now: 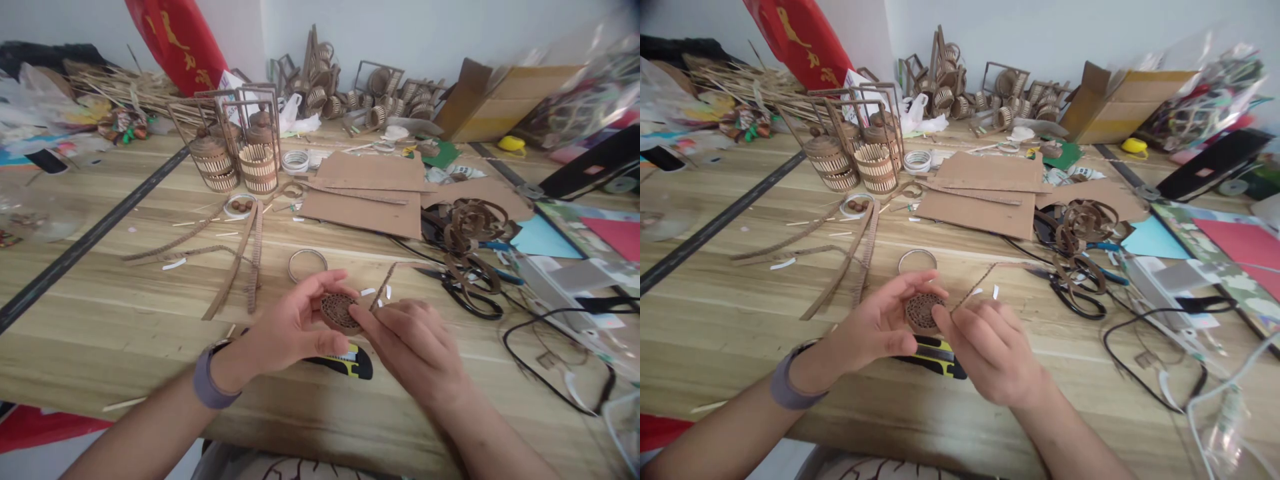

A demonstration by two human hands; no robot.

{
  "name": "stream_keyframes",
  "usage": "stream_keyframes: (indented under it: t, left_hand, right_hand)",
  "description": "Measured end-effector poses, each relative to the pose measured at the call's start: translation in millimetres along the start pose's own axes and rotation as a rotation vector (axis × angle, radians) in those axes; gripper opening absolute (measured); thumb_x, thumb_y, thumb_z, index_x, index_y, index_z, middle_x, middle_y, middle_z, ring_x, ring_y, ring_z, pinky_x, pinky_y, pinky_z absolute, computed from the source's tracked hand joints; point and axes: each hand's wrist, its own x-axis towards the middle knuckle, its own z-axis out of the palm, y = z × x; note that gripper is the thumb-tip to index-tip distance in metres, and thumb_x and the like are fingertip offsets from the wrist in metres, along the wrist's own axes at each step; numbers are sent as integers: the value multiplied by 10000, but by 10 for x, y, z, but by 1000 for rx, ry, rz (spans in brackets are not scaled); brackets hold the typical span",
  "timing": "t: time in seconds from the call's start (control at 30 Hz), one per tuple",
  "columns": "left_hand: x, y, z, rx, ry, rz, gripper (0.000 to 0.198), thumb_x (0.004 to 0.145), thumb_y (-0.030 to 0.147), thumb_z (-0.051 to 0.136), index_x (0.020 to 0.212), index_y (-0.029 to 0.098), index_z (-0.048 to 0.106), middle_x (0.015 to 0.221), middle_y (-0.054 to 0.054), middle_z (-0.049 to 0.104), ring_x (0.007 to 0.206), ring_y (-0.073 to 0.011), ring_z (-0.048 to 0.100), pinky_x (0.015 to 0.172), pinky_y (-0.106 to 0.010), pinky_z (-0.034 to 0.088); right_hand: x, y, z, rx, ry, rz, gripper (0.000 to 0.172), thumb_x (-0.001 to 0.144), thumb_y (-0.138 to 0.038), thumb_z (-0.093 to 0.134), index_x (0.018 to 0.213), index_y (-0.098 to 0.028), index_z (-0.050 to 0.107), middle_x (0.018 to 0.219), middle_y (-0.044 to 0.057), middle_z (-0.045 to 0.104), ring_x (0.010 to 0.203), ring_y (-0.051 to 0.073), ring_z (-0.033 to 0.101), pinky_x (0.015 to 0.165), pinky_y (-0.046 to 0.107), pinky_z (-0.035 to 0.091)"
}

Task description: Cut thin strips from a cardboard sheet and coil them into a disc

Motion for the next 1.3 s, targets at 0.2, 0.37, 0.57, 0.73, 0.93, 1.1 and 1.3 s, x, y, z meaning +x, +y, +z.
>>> stream_keyframes:
  t: [0.2,0.37,0.57,0.73,0.93,1.1,1.3]
  left_hand:
    - [-57,-1,116,336,75,38,739,831,499,727,1431,265,365,1263,-86,530,1042,-195,564,845,-301,482]
    - [-93,104,127,280,-5,-35,714,846,527,695,1420,265,362,1222,-77,502,949,-161,551,781,-269,490]
    - [-117,154,81,135,-128,-51,759,821,580,699,1437,276,374,1196,-73,520,931,-157,555,804,-290,502]
    - [-71,74,50,245,-61,-8,723,841,526,707,1430,268,375,1312,-96,507,1177,-229,524,956,-345,469]
    - [-26,-49,83,390,120,19,656,855,476,706,1384,246,394,1323,-104,522,1232,-251,513,1049,-406,420]
    - [-54,-36,108,471,120,2,620,894,479,651,1380,234,354,1296,-104,498,1149,-224,543,987,-387,458]
    - [-86,137,106,389,-46,-40,624,891,438,655,1386,271,313,1213,-77,478,978,-170,546,690,-236,489]
  right_hand:
    - [16,-43,2,7,-28,-74,268,899,-49,595,1108,-202,663,787,3,708,700,142,668,604,289,525]
    - [-87,-31,43,81,-53,25,275,914,-104,610,1153,-234,650,776,-14,692,677,134,648,609,287,528]
    - [13,-91,42,121,-6,181,154,946,-214,598,966,-312,716,631,-39,621,586,128,606,544,279,515]
    - [0,-15,44,37,5,87,139,940,-179,601,976,-274,696,682,-30,648,621,124,623,568,273,515]
    - [-34,48,76,-8,-65,-81,191,909,-50,579,1026,-181,656,796,17,707,688,144,637,625,298,500]
    - [-3,17,71,-31,-56,-97,173,922,-47,549,1006,-164,645,778,26,701,674,146,620,631,304,502]
    - [0,-11,96,70,-23,17,164,954,-131,565,1018,-244,666,682,-34,652,600,112,602,567,268,500]
